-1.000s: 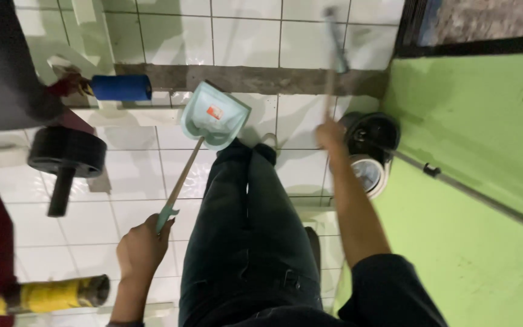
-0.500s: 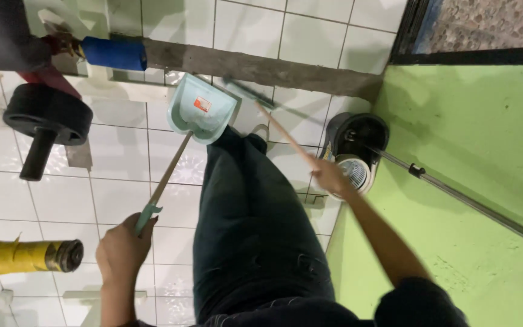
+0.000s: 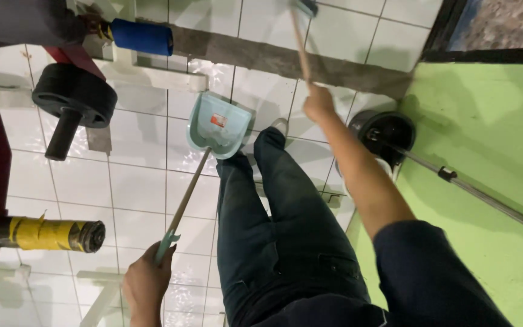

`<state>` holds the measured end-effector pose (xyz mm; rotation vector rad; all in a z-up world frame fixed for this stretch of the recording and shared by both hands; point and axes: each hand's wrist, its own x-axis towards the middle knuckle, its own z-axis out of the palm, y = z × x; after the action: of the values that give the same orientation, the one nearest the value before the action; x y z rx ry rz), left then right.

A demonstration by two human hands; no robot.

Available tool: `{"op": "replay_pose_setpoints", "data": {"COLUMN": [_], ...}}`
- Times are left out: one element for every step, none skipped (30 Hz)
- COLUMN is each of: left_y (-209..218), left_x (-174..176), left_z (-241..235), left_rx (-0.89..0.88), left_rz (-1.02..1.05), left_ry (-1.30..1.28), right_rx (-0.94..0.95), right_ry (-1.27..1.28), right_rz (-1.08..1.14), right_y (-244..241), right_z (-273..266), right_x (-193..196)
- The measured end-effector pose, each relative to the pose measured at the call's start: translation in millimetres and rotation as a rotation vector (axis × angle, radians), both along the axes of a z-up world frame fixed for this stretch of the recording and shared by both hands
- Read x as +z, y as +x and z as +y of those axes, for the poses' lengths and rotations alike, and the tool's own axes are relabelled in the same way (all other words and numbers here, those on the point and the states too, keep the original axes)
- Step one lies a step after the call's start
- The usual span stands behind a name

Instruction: The person sweeps a tiled floor using a broom and dustpan. They gather debris into the dustpan and move around the room to clean different areas.

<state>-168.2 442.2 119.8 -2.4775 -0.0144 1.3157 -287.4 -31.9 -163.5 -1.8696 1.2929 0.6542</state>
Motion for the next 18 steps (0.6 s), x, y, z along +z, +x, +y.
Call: {"op": "replay_pose_setpoints", "data": {"left_y": [-3, -5, -5, -5, -4, -4, -1, 2, 4, 6, 10, 18, 22, 25, 27, 30, 39, 46], "left_x": [-2, -3, -7, -9, -12, -9, -10, -10, -11, -12, -15, -18, -22, -25, -28, -30, -38, -40], "left_z": [10, 20, 26, 33, 41, 44, 45, 46, 50, 53, 58, 60, 62, 64, 67, 71, 69, 72], "left_rx": [-0.024, -0.047, -0.048, -0.061, -0.076, -0.081, -0.086, -0.091, -0.1, -0.103, -0.113, -0.129, -0.162, -0.194, -0.204, -0.242, -0.286, -0.302], "left_rz": [-0.024, -0.048, -0.045, -0.05, -0.056, -0.053, -0.03, -0.007, -0.012, -0.005, 0.007, 0.006, 0.036, 0.065, 0.071, 0.061, 0.039, 0.031], "left_ry": [-0.014, -0.029, -0.023, -0.029, -0.038, -0.035, -0.02, -0.004, -0.008, -0.046, -0.086, -0.092, -0.085, -0.079, -0.074, -0.097, -0.133, -0.14], "right_rx": [0.156, 0.312, 0.312, 0.375, 0.435, 0.431, 0.544, 0.657, 0.648, 0.618, 0.575, 0.558, 0.489, 0.419, 0.41, 0.309, 0.202, 0.187], "right_ry": [0.003, 0.006, 0.013, 0.02, 0.024, 0.028, -0.048, -0.124, -0.13, 0.042, 0.216, 0.212, 0.221, 0.23, 0.238, 0.219, 0.182, 0.174], "right_rz": [0.097, 0.193, 0.195, 0.143, 0.09, 0.092, 0.052, 0.011, 0.008, 0.161, 0.315, 0.313, 0.367, 0.42, 0.422, 0.28, 0.127, 0.119], "right_y": [13, 27, 18, 9, 1, -38, -74, -109, -122, -136, -151, -163, -180, -197, -211, -225, -232, -247], "right_z": [17, 34, 56, 78, 99, 123, 142, 161, 168, 176, 186, 190, 194, 198, 201, 204, 202, 218], "right_x": [-2, -3, 5, 13, 23, 3, -18, -39, -16, 8, 32, 36, 42, 48, 63, 79, 88, 91]}}
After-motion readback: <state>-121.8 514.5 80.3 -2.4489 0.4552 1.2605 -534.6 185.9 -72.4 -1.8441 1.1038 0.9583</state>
